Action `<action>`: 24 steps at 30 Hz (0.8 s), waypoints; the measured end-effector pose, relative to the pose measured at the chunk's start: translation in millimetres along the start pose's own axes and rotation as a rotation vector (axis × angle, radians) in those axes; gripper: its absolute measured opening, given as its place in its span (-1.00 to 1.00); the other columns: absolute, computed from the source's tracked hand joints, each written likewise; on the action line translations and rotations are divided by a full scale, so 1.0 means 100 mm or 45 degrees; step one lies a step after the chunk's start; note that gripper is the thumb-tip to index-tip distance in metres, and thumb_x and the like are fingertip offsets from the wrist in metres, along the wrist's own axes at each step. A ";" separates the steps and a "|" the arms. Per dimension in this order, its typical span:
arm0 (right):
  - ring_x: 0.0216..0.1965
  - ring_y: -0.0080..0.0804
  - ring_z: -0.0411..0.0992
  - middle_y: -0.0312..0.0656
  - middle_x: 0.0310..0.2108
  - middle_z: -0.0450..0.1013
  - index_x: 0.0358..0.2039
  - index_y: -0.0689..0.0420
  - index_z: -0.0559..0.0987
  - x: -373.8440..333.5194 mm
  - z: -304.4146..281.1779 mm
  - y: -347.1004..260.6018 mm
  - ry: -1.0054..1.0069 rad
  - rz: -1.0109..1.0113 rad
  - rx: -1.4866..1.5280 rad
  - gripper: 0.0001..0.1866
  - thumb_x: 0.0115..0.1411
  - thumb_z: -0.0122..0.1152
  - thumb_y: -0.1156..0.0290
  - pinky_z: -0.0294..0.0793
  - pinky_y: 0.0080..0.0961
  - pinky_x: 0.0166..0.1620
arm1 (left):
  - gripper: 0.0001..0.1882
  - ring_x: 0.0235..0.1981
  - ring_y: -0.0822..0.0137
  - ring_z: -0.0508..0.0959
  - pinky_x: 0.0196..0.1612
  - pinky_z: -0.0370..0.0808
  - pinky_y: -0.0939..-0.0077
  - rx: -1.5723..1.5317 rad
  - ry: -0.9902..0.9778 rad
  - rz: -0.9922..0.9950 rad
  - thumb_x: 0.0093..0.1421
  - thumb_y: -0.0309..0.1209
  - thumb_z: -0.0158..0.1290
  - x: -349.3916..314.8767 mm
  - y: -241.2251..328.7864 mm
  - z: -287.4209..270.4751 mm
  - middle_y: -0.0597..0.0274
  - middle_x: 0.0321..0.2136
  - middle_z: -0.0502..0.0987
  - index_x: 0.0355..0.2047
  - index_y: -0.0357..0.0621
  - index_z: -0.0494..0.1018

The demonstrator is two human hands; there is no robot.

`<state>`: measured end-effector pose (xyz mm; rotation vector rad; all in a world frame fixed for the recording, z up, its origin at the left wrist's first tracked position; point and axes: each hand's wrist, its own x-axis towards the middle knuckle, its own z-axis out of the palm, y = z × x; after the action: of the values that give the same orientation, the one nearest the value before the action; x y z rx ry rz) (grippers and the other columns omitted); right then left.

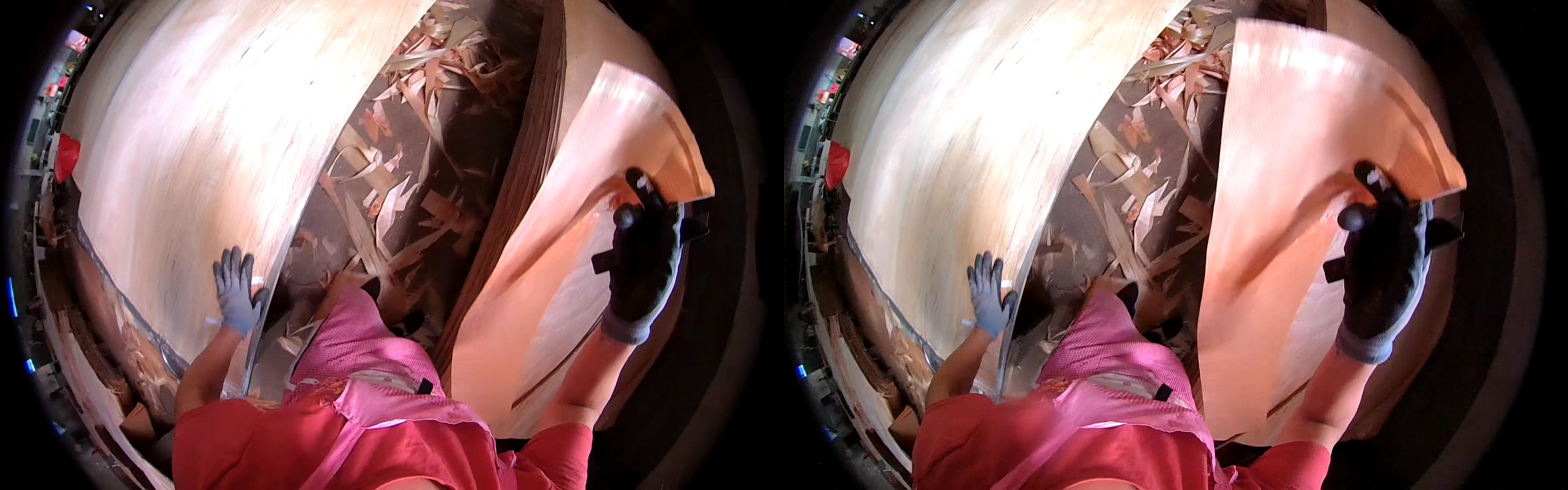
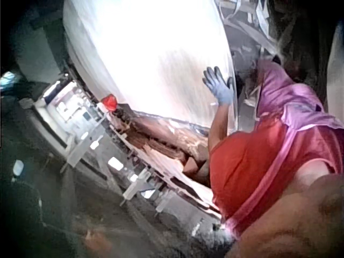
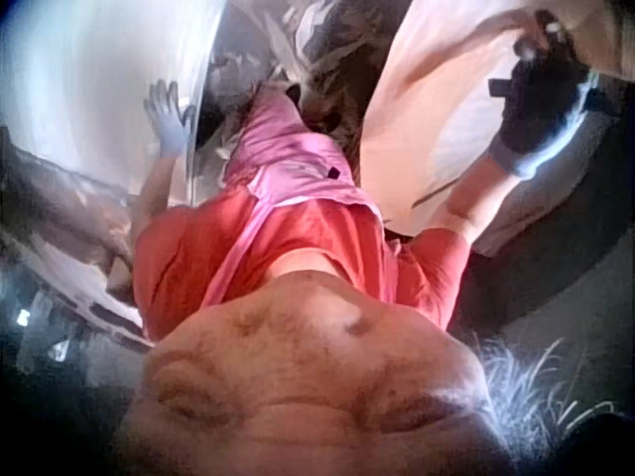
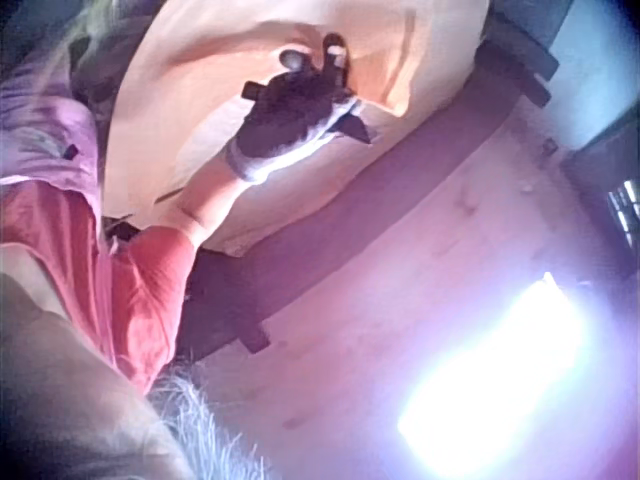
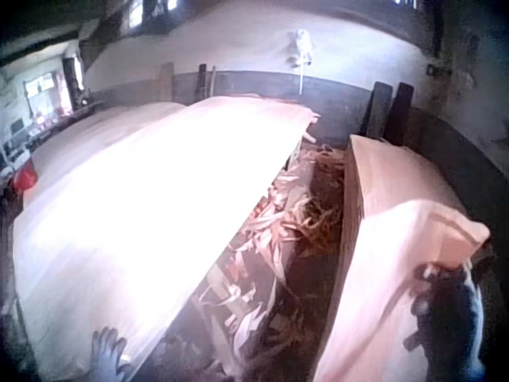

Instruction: The person applies pieces of tape to a large curved wooden sheet by hand and using a utility knife to cut the tape from a roll.

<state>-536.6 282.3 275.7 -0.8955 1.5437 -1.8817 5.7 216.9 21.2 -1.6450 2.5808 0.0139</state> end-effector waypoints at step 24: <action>-0.60 -0.69 0.23 -0.18 -0.24 0.49 0.20 0.29 0.39 3.87 3.42 -0.16 -1.036 -1.186 -0.628 -0.53 0.44 -0.16 0.24 0.18 -0.79 -0.60 | 0.22 0.26 -0.10 0.28 0.32 0.20 0.22 -1.773 -0.029 0.005 -0.08 0.19 0.31 3.67 2.37 -0.77 -0.30 0.25 0.21 0.34 -0.38 -0.01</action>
<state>-516.3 -220.5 392.6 -2.5397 1.1097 -1.2469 -367.7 -18.4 63.0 -1.7230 2.5430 2.1696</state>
